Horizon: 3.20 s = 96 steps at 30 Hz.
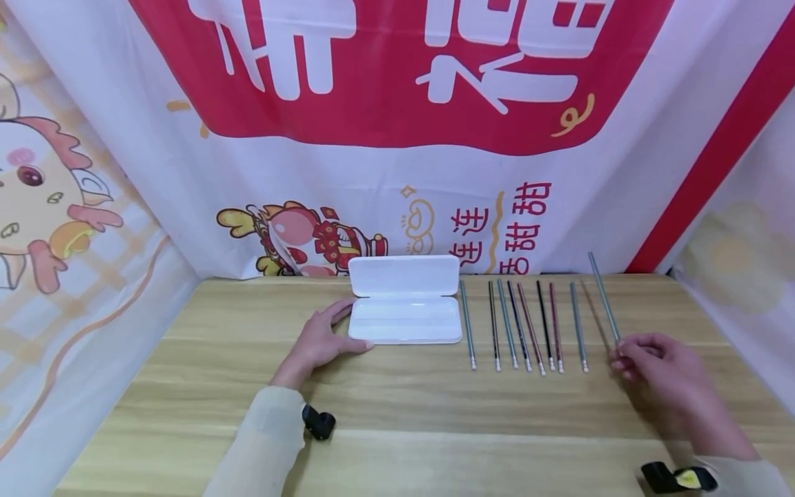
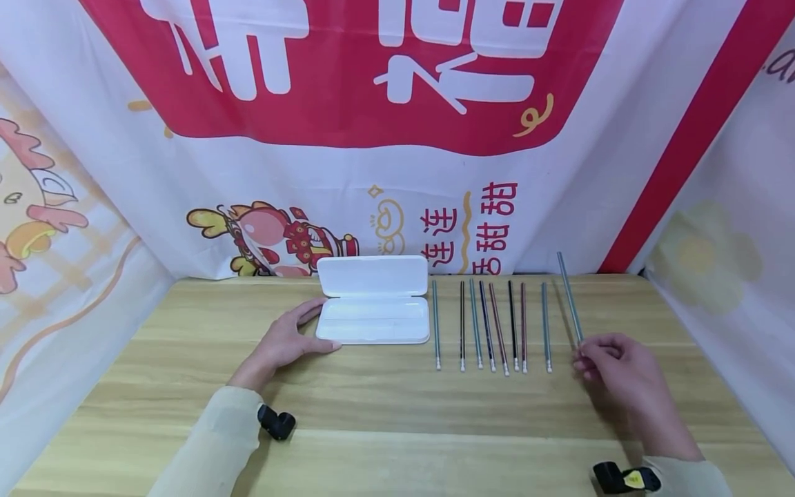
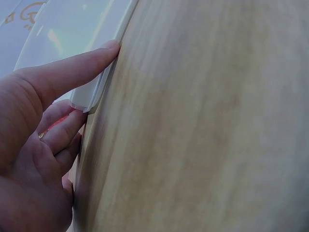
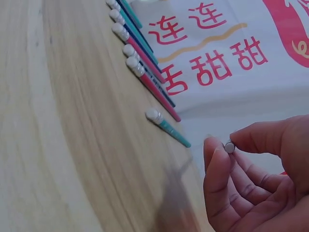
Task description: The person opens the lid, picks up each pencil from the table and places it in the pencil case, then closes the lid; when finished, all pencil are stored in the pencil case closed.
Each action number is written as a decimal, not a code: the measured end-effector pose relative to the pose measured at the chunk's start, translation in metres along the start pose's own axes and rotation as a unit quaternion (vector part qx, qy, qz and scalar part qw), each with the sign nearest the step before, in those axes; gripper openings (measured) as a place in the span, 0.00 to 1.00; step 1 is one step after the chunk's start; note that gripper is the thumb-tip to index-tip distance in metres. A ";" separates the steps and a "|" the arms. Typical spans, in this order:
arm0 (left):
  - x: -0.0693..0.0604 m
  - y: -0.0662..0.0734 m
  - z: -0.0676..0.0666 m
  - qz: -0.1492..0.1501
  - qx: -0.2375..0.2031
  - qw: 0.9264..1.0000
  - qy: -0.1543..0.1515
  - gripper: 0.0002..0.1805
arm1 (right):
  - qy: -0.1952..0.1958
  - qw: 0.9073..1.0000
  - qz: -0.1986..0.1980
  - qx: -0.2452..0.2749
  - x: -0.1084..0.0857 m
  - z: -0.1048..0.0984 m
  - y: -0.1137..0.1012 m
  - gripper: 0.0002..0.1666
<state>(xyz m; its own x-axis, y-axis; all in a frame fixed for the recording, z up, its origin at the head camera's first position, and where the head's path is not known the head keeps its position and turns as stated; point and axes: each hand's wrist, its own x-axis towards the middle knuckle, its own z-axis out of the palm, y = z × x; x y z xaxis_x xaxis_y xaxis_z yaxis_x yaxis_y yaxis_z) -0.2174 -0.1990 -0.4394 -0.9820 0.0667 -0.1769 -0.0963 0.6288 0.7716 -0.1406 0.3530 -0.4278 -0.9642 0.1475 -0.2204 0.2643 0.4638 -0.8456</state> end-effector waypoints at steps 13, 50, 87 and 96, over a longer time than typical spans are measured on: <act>0.001 -0.001 0.000 0.009 0.005 1.000 0.000 0.55 | 0.000 0.999 -0.020 0.031 -0.007 0.011 -0.014 0.24; 0.000 -0.001 0.003 -0.002 0.001 1.000 -0.004 0.54 | -0.020 0.997 -0.062 -0.031 0.007 0.092 -0.087 0.22; -0.001 -0.001 0.002 -0.002 -0.003 1.000 0.001 0.53 | -0.050 0.973 -0.207 -0.094 0.053 0.175 -0.126 0.05; -0.001 -0.001 0.001 0.001 -0.002 1.000 0.001 0.54 | -0.036 0.966 -0.235 -0.104 0.059 0.194 -0.129 0.03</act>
<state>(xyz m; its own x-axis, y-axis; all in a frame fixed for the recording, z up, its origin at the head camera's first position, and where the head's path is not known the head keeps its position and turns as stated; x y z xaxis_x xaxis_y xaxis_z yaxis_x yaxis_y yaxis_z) -0.2165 -0.1986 -0.4411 -0.9823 0.0660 -0.1751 -0.0959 0.6257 0.7741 -0.2364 0.1326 -0.4255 -0.9757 -0.1798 0.1249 -0.2118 0.6309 -0.7464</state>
